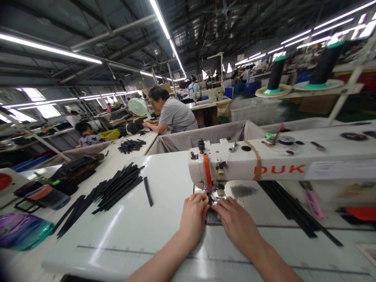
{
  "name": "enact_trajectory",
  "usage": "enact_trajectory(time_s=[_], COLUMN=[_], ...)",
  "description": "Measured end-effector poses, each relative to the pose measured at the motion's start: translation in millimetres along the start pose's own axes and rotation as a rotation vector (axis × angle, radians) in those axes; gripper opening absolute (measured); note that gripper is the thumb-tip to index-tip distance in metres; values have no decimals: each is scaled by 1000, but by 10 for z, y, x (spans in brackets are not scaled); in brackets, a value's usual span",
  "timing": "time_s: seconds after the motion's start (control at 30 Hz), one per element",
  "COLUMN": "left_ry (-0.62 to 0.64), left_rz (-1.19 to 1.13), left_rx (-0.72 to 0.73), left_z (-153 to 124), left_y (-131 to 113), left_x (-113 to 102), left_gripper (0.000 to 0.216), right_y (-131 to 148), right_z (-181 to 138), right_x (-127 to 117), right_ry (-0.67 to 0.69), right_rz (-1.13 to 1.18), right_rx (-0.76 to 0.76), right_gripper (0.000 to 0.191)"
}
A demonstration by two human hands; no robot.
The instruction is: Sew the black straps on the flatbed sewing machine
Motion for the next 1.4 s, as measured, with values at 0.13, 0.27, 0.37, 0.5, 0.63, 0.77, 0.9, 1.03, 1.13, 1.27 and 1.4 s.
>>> enact_trajectory(time_s=[0.13, 0.27, 0.37, 0.5, 0.63, 0.77, 0.9, 1.03, 1.13, 1.27, 1.4], left_ry=[-4, -57, -97, -139, -161, -156, -143, -128, -117, -127, -151], left_rz=[-34, -90, -78, -45, -15, 21, 65, 93, 107, 121, 162], left_rx=[5, 31, 74, 111, 115, 105, 96, 85, 73, 78, 75], left_z=[-67, -136, -149, -134, -125, -109, -92, -87, -84, -85, -75], left_y=[7, 37, 24, -13, -32, -31, -36, -39, -31, -39, -40], left_x=[-14, -29, -20, -21, -25, -8, 4, 18, 36, 40, 41], left_gripper=[14, 14, 16, 16, 16, 15, 16, 16, 19, 21, 23], right_y=[13, 48, 58, 47, 44, 42, 28, 25, 42, 49, 31], right_z=[28, 38, 38, 33, 28, 24, 21, 17, 18, 22, 6], right_x=[-20, -52, -67, -49, -23, -23, -11, 13, 6, 6, 23], right_ry=[-10, -31, -42, -29, -12, -15, -5, 10, 8, 17, 31], right_rz=[-97, -138, -141, -131, -130, -129, -132, -135, -139, -139, -150], right_rx=[-15, -38, -43, -32, -26, -23, -15, -10, -24, -31, -23], right_gripper=[37, 40, 40, 41, 43, 43, 43, 44, 46, 44, 46])
Point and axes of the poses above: each hand's wrist, its own z-axis towards the middle knuckle, its own x-axis out of the palm, y = z × x, the point moved 10 cm from there along z, towards the middle knuckle, and after that the axes turned 14 degrees about -x, right-handed, at the moved point
